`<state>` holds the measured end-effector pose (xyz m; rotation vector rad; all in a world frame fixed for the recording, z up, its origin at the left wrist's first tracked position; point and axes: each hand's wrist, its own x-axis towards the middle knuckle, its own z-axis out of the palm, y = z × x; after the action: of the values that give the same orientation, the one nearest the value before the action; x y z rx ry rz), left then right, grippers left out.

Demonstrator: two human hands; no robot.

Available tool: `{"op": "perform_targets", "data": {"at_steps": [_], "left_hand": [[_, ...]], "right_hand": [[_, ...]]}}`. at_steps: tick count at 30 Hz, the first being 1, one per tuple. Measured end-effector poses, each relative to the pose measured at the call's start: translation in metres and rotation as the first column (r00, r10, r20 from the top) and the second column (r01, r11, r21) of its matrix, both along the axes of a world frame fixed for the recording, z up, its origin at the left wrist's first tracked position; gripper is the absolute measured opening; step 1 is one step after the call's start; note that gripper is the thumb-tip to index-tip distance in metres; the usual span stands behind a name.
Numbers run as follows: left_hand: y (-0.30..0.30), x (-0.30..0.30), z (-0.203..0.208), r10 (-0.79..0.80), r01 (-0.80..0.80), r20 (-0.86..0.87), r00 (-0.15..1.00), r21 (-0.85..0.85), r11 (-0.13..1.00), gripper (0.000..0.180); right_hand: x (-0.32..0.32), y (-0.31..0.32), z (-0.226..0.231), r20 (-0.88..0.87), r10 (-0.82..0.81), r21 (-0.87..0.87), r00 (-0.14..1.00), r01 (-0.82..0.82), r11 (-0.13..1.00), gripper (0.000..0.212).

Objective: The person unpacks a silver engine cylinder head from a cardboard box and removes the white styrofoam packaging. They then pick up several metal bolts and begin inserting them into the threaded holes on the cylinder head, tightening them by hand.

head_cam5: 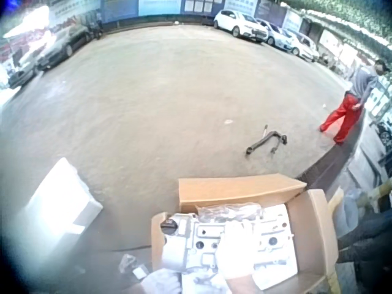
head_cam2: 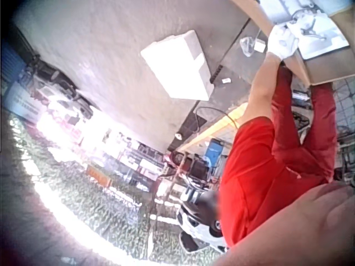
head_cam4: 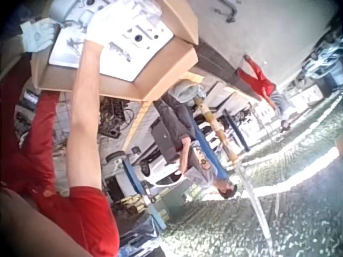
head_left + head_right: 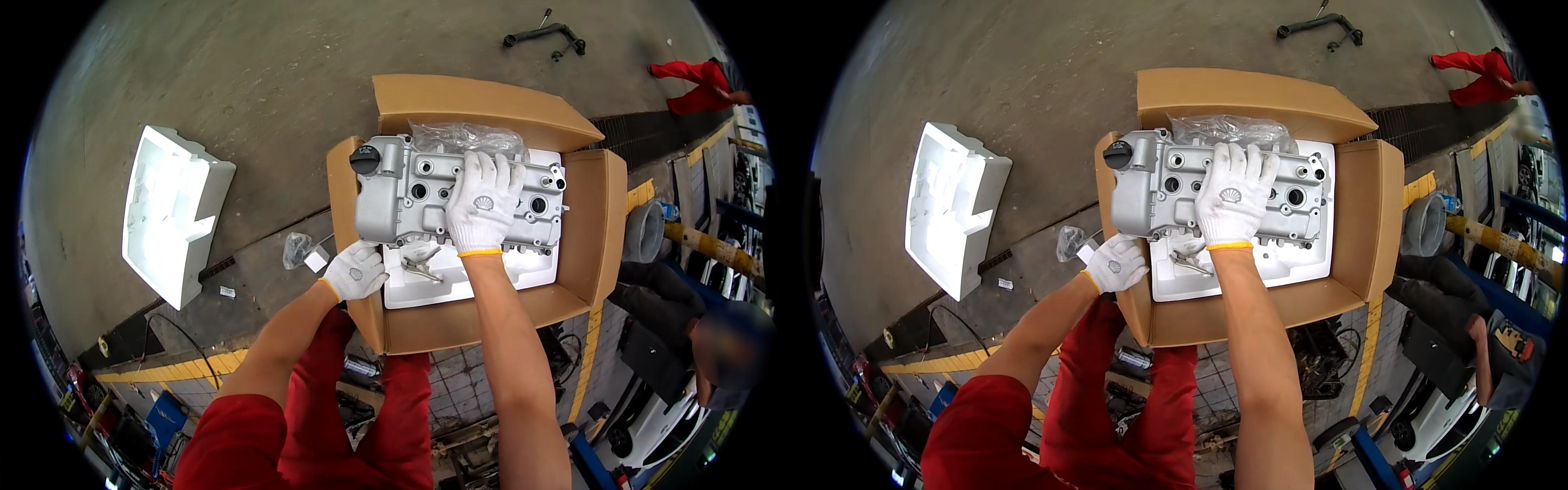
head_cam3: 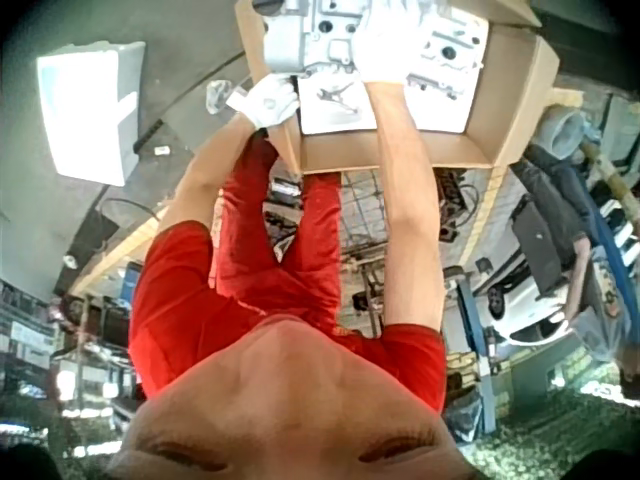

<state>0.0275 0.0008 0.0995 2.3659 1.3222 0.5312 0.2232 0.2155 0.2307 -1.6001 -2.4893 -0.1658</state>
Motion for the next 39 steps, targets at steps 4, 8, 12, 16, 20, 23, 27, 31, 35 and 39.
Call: {"op": "perform_targets", "data": {"at_steps": [4,8,12,16,20,23,27,31,35,39], "left_hand": [[-0.002,-0.002,0.003,-0.028,0.024,-0.037,0.999,-0.106,0.994,0.021],[-0.001,0.001,0.009,-0.021,0.006,-0.093,0.995,-0.158,0.987,0.022],[-0.001,0.001,0.008,-0.064,0.03,-0.136,0.989,-0.241,0.97,0.023],[0.001,0.001,0.007,-0.062,0.027,-0.158,0.986,-0.212,0.977,0.021],[0.003,-0.003,0.002,-0.053,0.037,-0.135,0.99,-0.117,0.992,0.019],[0.005,-0.005,0.001,-0.082,0.058,-0.144,0.986,-0.158,0.986,0.019],[0.015,-0.011,0.004,-0.147,0.142,-0.033,0.989,-0.135,0.981,0.019],[0.009,-0.015,0.005,-0.158,0.166,0.053,0.986,-0.247,0.955,0.021],[0.023,-0.031,0.014,-0.237,0.297,0.202,0.95,-0.359,0.885,0.017],[0.025,-0.109,0.046,-0.063,0.168,0.313,0.948,-0.321,0.932,0.015]], "right_hand": [[-0.001,0.002,0.002,-0.036,0.027,0.014,0.999,-0.026,1.0,0.028],[-0.001,0.001,0.004,-0.025,0.021,-0.05,0.999,-0.022,0.999,0.028],[-0.001,0.001,0.008,-0.056,0.017,-0.063,0.998,-0.021,0.998,0.029],[0.0,0.007,0.01,-0.043,0.013,-0.052,0.999,-0.016,0.999,0.033],[-0.006,0.009,0.012,-0.053,-0.017,-0.073,0.998,0.014,0.997,0.041],[-0.008,0.009,0.012,-0.027,-0.047,-0.108,0.999,0.044,0.993,0.046],[-0.014,0.006,0.01,0.001,-0.132,-0.092,0.991,0.131,0.987,0.047],[-0.029,0.006,0.009,0.03,-0.198,-0.077,0.98,0.2,0.977,0.045],[-0.034,0.012,0.003,0.108,-0.194,-0.062,0.975,0.201,0.978,0.046],[-0.052,0.007,0.011,0.193,-0.257,-0.119,0.947,0.282,0.952,0.045]]}}
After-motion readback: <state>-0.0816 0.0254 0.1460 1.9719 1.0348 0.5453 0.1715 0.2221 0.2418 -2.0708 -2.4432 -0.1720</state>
